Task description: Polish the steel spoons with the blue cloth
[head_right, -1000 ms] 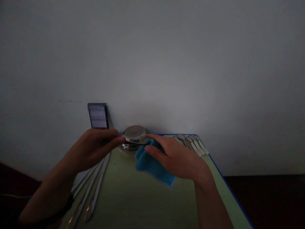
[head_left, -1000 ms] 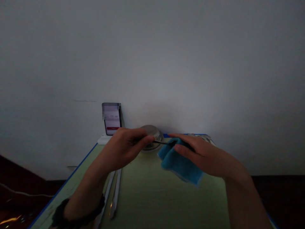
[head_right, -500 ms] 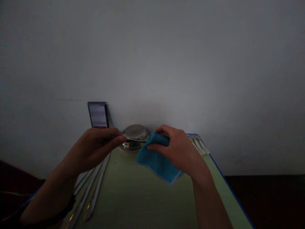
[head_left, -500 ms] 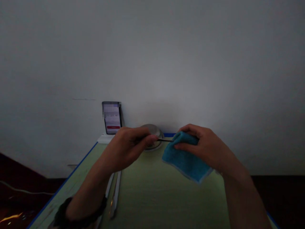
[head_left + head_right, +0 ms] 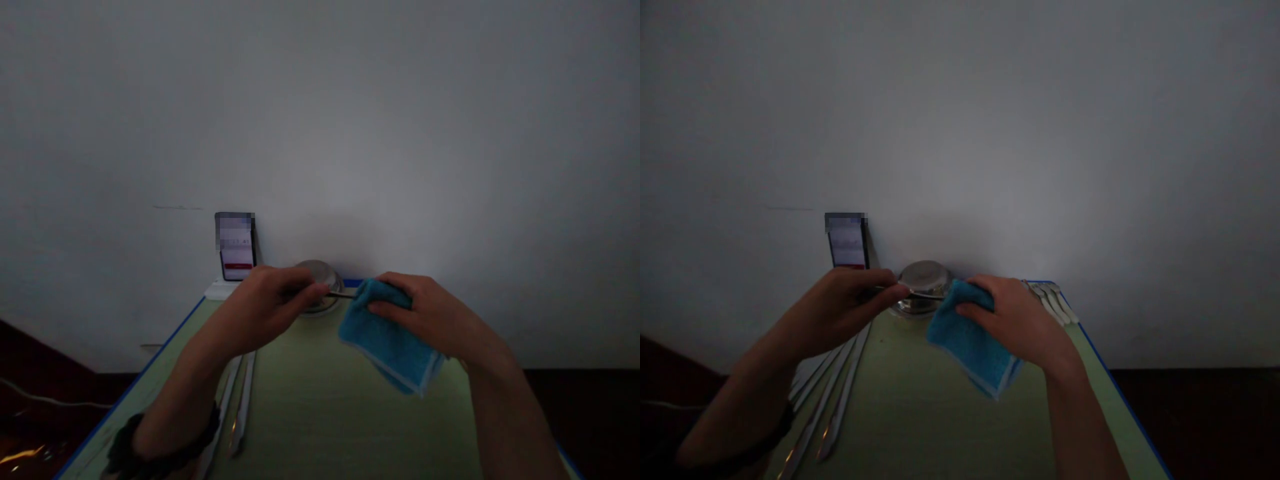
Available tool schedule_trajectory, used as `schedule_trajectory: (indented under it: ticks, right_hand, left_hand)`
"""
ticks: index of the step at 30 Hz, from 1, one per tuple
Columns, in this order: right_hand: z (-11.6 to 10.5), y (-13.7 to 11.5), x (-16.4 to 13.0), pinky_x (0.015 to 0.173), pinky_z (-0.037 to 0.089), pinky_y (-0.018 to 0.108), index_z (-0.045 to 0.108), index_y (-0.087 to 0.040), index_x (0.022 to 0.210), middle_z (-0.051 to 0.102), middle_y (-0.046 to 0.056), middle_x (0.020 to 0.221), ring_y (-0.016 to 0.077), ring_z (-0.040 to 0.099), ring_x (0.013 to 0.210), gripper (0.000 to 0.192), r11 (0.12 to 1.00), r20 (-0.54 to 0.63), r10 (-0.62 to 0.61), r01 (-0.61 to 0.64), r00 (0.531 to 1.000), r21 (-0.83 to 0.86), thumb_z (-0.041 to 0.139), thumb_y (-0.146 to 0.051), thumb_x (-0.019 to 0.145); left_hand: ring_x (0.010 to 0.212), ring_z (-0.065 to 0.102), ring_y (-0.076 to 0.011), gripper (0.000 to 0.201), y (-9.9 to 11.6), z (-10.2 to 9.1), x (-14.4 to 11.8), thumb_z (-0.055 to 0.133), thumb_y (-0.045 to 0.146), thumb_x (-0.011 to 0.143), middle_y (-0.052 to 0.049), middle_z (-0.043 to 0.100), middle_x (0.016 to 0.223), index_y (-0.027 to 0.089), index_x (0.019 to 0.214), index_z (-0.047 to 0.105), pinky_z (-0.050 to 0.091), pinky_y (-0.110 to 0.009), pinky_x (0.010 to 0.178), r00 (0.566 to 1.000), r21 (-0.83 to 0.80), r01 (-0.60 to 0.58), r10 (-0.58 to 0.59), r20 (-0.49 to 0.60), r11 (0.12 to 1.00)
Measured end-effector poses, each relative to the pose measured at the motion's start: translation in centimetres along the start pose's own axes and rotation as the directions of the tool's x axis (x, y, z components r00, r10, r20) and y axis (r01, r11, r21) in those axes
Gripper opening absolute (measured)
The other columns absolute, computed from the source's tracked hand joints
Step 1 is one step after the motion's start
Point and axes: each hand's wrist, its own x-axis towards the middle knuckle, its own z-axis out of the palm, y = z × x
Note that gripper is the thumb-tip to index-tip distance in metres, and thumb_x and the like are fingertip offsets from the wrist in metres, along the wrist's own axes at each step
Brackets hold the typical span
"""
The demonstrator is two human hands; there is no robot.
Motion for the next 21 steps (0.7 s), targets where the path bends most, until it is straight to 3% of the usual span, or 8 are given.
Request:
schedule_trajectory:
  ticks: [3,6,11,16,18,21]
  right_hand:
    - [-0.1,0.0,-0.1,0.064,0.041,0.026,0.061,-0.024,0.091,0.065,-0.001,0.085,0.0150,0.058,0.074,0.018,0.999,0.031,-0.008,0.009,0.999,-0.032,0.054,-0.034,0.078]
    - [0.1,-0.4,-0.1,0.063,0.041,0.026,0.061,-0.026,0.092,0.066,-0.003,0.085,0.0145,0.059,0.074,0.018,0.999,0.001,-0.021,0.021,1.000,-0.042,0.055,-0.034,0.077]
    - [0.9,-1.5,0.2,0.062,0.041,0.024,0.061,-0.026,0.088,0.065,-0.004,0.080,0.0128,0.058,0.070,0.017,0.999,-0.068,-0.042,0.043,0.997,0.018,0.054,-0.037,0.077]
    - [1.3,-1.7,0.6,0.065,0.043,0.025,0.058,-0.025,0.095,0.065,-0.002,0.087,0.0144,0.059,0.075,0.026,0.991,-0.226,-0.003,0.033,0.974,0.129,0.056,-0.041,0.075]
    - [1.1,-1.3,0.5,0.062,0.044,0.025,0.058,-0.025,0.097,0.065,-0.001,0.088,0.0153,0.059,0.075,0.028,0.988,-0.135,0.014,0.008,0.991,0.157,0.055,-0.043,0.075]
    - [0.4,-0.5,0.1,0.059,0.044,0.026,0.060,-0.024,0.090,0.065,0.000,0.083,0.0159,0.060,0.071,0.022,0.994,0.103,-0.014,0.003,0.995,0.106,0.053,-0.040,0.077]
  left_hand:
    - [0.050,0.045,-0.0074,0.035,-0.2,-0.2,-0.3,0.036,0.040,0.087,0.003,0.053,0.057,0.016,0.074,0.058,0.030,-0.018,0.047,0.979,-0.022,-0.003,0.008,0.205,1.000]
    - [0.052,0.047,-0.0082,0.036,-0.2,-0.4,-0.6,0.034,0.042,0.087,0.002,0.055,0.060,0.017,0.078,0.059,0.031,-0.019,0.048,0.952,-0.025,-0.013,0.020,0.305,1.000]
    - [0.049,0.044,-0.0077,0.039,0.1,-0.5,-0.7,0.034,0.044,0.087,0.003,0.053,0.057,0.017,0.081,0.061,0.029,-0.019,0.046,0.961,-0.032,0.005,0.004,0.278,0.999]
    - [0.048,0.043,-0.0070,0.039,-0.1,-1.0,-0.9,0.033,0.042,0.088,0.004,0.050,0.054,0.015,0.077,0.061,0.028,-0.019,0.047,0.977,-0.046,0.012,-0.002,0.212,0.999]
    - [0.047,0.042,-0.0068,0.039,-0.3,-1.3,-1.0,0.033,0.042,0.088,0.004,0.049,0.053,0.015,0.075,0.059,0.028,-0.019,0.046,0.982,-0.040,0.013,-0.005,0.188,0.999]
    - [0.046,0.041,-0.0065,0.040,-0.6,-1.6,-1.1,0.036,0.041,0.087,0.004,0.045,0.050,0.014,0.067,0.057,0.026,-0.019,0.045,0.984,0.007,-0.001,0.000,0.180,1.000]
